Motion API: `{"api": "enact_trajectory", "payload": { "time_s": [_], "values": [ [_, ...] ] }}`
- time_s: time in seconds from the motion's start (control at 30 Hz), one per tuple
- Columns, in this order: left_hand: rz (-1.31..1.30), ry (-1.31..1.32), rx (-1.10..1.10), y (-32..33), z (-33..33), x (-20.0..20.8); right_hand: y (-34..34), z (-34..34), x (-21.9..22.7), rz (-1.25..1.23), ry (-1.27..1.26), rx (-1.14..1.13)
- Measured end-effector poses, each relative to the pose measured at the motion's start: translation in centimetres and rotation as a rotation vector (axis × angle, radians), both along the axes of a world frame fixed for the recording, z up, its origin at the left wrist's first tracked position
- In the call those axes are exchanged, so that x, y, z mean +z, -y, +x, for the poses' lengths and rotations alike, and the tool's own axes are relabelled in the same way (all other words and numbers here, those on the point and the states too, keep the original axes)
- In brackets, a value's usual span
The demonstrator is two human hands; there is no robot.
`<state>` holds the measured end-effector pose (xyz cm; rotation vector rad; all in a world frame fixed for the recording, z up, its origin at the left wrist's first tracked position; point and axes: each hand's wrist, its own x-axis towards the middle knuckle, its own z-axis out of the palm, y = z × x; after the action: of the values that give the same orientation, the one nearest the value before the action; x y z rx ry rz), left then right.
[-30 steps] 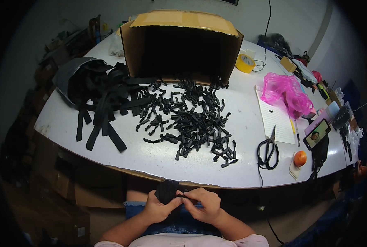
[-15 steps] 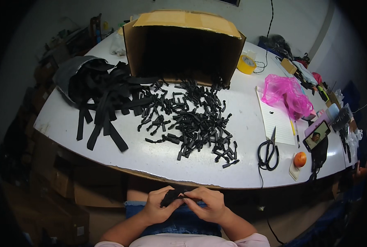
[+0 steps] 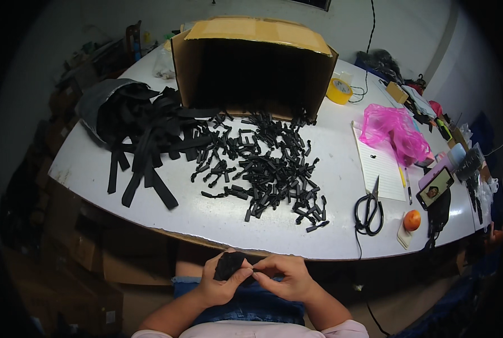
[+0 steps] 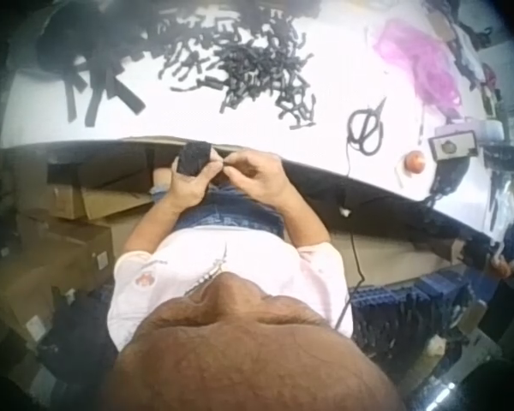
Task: Assembling plastic buckles and clips onto precut black nylon straps at a workbench.
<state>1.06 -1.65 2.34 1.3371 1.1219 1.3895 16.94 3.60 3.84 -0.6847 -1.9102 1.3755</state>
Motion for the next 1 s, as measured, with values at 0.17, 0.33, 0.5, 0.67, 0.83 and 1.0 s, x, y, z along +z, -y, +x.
{"api": "enact_trajectory", "payload": {
  "time_s": [0.17,0.33,0.5,0.67,0.83,1.0],
  "values": [
    [-0.358,0.330,0.049,-0.4,0.2,-1.6,0.1,0.0,-2.5,0.052,0.284,0.150],
    [-0.491,0.451,-0.011,-0.6,-0.5,-1.5,0.4,-1.6,-1.0,0.402,0.212,-0.165],
    [-0.487,0.374,-0.185,-0.3,-1.0,-2.3,-0.4,-2.9,-0.1,0.764,0.179,-0.207],
    [-0.630,0.689,-0.240,-0.6,-0.8,-0.6,0.4,-1.9,-1.7,0.608,-0.003,-0.283],
    [-0.383,0.570,-0.085,0.0,0.4,-1.1,0.9,-0.9,-1.4,-0.597,-0.264,-0.068],
    [-0.229,0.414,0.014,0.1,1.3,-1.0,1.4,-0.9,-1.9,-0.411,-0.243,-0.123]
  ]
}}
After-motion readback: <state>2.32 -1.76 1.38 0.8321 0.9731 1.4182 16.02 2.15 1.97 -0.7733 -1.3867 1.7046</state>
